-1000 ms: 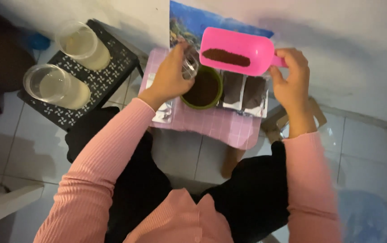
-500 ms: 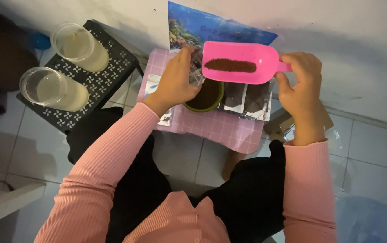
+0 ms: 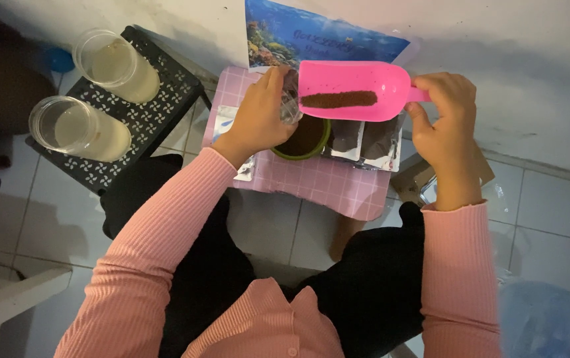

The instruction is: The person uses a pink scoop to transfer dark granular material from a transparent plastic pouch into a green bowl, then picks up and looks at the pouch.

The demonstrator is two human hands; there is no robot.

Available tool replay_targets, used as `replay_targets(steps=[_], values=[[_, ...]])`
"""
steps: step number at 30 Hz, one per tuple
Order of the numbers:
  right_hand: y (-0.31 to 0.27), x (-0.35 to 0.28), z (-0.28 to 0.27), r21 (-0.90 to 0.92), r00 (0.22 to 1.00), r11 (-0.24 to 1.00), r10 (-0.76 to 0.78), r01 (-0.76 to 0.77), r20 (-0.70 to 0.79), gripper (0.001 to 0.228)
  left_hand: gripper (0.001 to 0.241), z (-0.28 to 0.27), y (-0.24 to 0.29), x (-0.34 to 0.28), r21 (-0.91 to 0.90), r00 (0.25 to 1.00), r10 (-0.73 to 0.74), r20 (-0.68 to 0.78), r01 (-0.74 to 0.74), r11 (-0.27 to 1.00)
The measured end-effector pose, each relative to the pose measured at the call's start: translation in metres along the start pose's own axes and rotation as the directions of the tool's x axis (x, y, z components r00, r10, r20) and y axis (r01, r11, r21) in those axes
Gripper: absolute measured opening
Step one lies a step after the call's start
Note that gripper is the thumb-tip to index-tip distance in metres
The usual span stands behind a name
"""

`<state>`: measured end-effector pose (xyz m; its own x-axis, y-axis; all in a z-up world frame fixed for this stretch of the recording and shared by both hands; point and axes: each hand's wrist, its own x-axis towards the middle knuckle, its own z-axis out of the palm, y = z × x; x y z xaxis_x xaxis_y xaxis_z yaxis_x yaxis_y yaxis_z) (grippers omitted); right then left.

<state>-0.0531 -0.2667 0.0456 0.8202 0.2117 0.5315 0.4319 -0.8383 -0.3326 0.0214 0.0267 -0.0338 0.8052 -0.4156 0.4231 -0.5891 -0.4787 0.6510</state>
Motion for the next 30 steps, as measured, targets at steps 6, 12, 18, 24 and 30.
replay_targets(steps=[6,12,18,24,30], values=[[-0.005,0.001,-0.001,-0.009,1.000,1.000,0.022,-0.022,0.005,0.034,0.070,0.000,-0.004,-0.002,0.028,1.000,0.020,0.002,-0.021,0.999],[-0.006,0.003,-0.002,-0.009,1.000,1.000,0.014,-0.014,0.010,0.032,0.066,-0.001,-0.004,-0.001,0.035,0.999,-0.029,0.035,0.028,0.999],[-0.005,0.003,-0.001,-0.045,1.000,0.999,0.016,-0.015,0.013,0.032,0.069,0.001,-0.005,-0.001,0.053,0.997,-0.054,0.054,0.051,0.997],[-0.005,0.001,-0.001,-0.002,1.000,1.000,0.011,-0.011,0.022,0.032,0.065,0.001,-0.003,-0.002,0.069,0.999,-0.013,0.041,0.010,0.998],[-0.005,0.002,-0.002,-0.013,1.000,1.000,0.006,-0.006,0.028,0.033,0.072,0.001,-0.006,-0.001,0.047,0.997,-0.034,0.062,0.031,0.998]])
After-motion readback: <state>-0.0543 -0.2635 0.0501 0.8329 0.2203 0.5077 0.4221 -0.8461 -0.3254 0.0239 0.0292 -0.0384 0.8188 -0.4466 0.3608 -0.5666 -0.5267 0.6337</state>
